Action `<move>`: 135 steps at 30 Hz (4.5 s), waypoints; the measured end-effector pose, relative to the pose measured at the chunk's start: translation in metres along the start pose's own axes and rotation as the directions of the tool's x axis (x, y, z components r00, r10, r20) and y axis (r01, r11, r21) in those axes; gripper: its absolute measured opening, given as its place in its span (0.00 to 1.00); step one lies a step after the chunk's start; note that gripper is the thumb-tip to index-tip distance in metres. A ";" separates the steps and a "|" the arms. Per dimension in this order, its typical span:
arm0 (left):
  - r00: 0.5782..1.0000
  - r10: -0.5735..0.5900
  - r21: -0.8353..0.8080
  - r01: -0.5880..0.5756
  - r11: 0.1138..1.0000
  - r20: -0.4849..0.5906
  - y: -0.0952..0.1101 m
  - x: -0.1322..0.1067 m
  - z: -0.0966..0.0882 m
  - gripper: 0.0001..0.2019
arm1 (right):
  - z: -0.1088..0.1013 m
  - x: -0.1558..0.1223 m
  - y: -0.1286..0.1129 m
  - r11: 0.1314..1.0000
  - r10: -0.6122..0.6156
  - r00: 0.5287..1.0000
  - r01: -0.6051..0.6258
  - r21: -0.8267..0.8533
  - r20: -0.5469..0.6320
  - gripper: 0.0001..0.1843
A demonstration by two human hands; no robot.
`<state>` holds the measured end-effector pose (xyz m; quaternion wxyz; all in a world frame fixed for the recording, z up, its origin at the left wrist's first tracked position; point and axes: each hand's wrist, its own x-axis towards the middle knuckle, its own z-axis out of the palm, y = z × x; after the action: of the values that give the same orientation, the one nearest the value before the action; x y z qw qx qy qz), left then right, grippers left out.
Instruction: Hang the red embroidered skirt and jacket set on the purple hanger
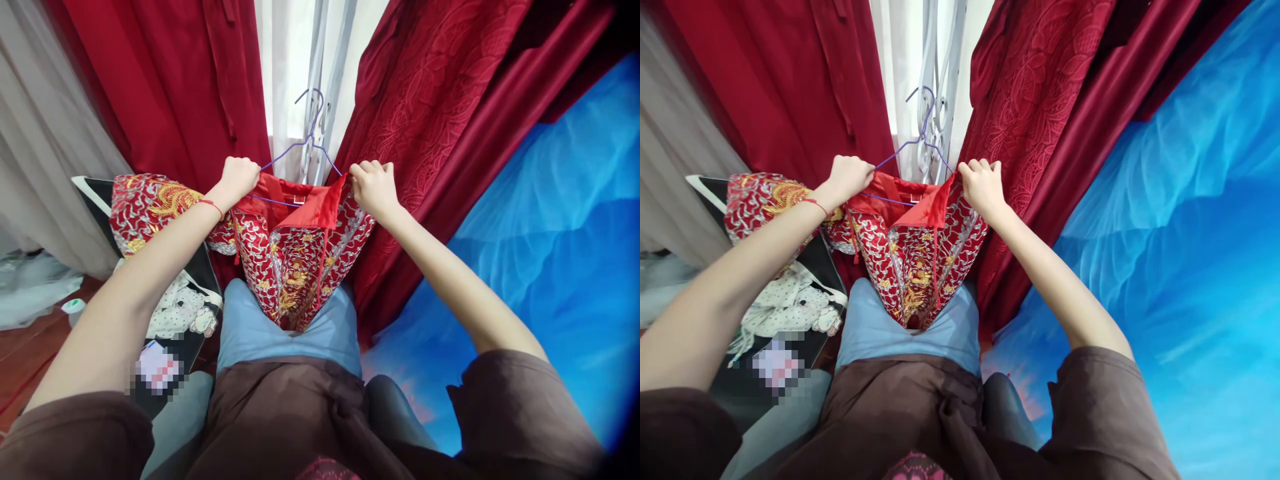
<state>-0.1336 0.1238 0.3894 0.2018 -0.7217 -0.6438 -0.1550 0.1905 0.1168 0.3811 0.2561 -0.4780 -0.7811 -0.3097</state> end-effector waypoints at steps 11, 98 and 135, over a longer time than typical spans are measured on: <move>0.950 -0.299 -0.673 0.162 0.722 -0.093 -0.005 0.013 -0.001 0.13 | 0.055 0.007 -0.012 0.999 0.043 0.998 -0.043 0.007 0.054 0.26; 0.994 0.079 -0.407 -0.101 0.908 -0.069 0.006 -0.028 -0.003 0.24 | -0.007 0.151 -0.129 0.189 0.029 0.937 -0.346 0.919 0.347 0.05; 0.975 -0.145 -0.285 0.093 0.954 -0.168 0.060 -0.015 0.018 0.28 | 0.107 -0.076 -0.153 0.445 0.650 0.746 -0.528 0.724 0.144 0.19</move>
<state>-0.0763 0.1141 0.3609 0.1492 -0.6846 -0.6366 -0.3222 0.0719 0.0961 0.2187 0.5742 -0.5510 -0.5975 0.0987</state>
